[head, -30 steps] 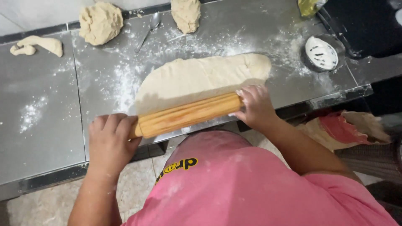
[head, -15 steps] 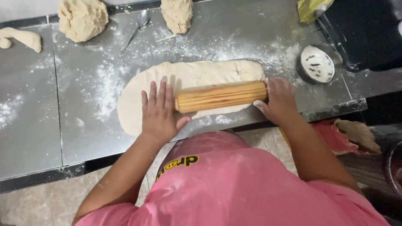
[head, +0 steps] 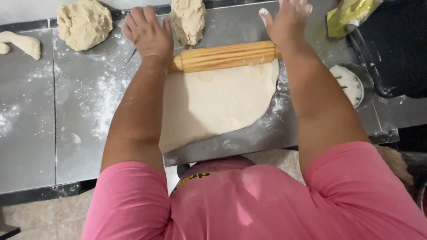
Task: The person kneads a large piece of dough on a floured stainless steel surface and then uses a wooden rolling pin to flatten it.
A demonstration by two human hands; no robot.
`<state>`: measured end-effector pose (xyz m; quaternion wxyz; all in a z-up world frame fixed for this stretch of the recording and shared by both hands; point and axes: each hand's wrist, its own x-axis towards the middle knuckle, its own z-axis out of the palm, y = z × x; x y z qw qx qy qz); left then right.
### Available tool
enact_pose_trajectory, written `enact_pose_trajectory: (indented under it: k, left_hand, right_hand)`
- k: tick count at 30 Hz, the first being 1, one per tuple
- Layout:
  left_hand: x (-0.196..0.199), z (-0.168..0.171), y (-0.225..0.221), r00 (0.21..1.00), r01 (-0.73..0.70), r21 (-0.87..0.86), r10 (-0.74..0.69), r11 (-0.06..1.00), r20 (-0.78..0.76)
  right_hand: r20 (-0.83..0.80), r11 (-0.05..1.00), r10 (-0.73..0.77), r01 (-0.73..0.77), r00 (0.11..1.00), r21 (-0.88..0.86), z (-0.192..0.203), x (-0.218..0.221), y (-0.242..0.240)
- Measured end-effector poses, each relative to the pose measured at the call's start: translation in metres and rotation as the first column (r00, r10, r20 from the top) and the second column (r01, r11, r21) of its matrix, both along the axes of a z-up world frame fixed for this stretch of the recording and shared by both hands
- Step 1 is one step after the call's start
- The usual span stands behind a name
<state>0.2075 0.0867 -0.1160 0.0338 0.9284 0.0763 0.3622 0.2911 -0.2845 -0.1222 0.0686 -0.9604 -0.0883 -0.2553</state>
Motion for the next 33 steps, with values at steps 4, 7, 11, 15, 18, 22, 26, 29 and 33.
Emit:
enact_pose_trajectory:
  k: [4, 7, 11, 15, 18, 22, 26, 29, 33]
  left_hand:
    - [0.009, 0.004, -0.005, 1.000, -0.012, 0.086, 0.012, 0.996, -0.001]
    - [-0.047, 0.027, -0.022, 0.926, 0.151, -0.061, -0.163, 0.987, -0.340]
    - [-0.142, 0.023, -0.041, 0.706, 0.256, -0.012, -0.195, 0.967, -0.681]
    - [-0.249, 0.004, -0.059, 0.828, 0.461, -0.022, -0.439, 0.887, -0.348]
    - [-0.289, 0.020, -0.063, 0.607, 0.370, -0.115, -0.333, 0.922, -0.721]
    - [-0.259, 0.001, -0.033, 0.772, 0.463, -0.185, -0.497, 0.867, -0.396]
    - [-0.202, -0.013, -0.014, 0.891, 0.419, -0.051, -0.421, 0.907, -0.167]
    - [-0.213, 0.001, -0.027, 0.836, 0.292, -0.090, -0.300, 0.952, -0.459]
    - [-0.272, 0.014, -0.043, 0.739, 0.459, -0.054, -0.415, 0.887, -0.531]
  right_hand:
    - [0.147, 0.998, 0.057, -0.056, 0.988, -0.006, -0.012, 0.012, -0.001]
    - [0.217, 0.989, 0.136, -0.144, 0.967, 0.022, 0.013, -0.054, -0.002]
    - [-0.130, 0.973, 0.222, -0.211, 0.966, 0.090, 0.013, -0.161, -0.027]
    - [-0.081, 0.924, 0.378, -0.381, 0.922, -0.034, -0.033, -0.247, -0.065]
    - [-0.083, 0.909, 0.416, -0.411, 0.906, 0.066, -0.028, -0.291, -0.080]
    - [0.012, 0.895, 0.418, -0.414, 0.908, 0.163, -0.031, -0.253, -0.106]
    - [0.285, 0.908, 0.388, -0.417, 0.876, 0.046, -0.034, -0.204, -0.089]
    - [0.164, 0.913, 0.407, -0.404, 0.899, -0.049, -0.033, -0.218, -0.086]
    - [-0.163, 0.924, 0.370, -0.381, 0.914, -0.039, -0.013, -0.290, -0.088]
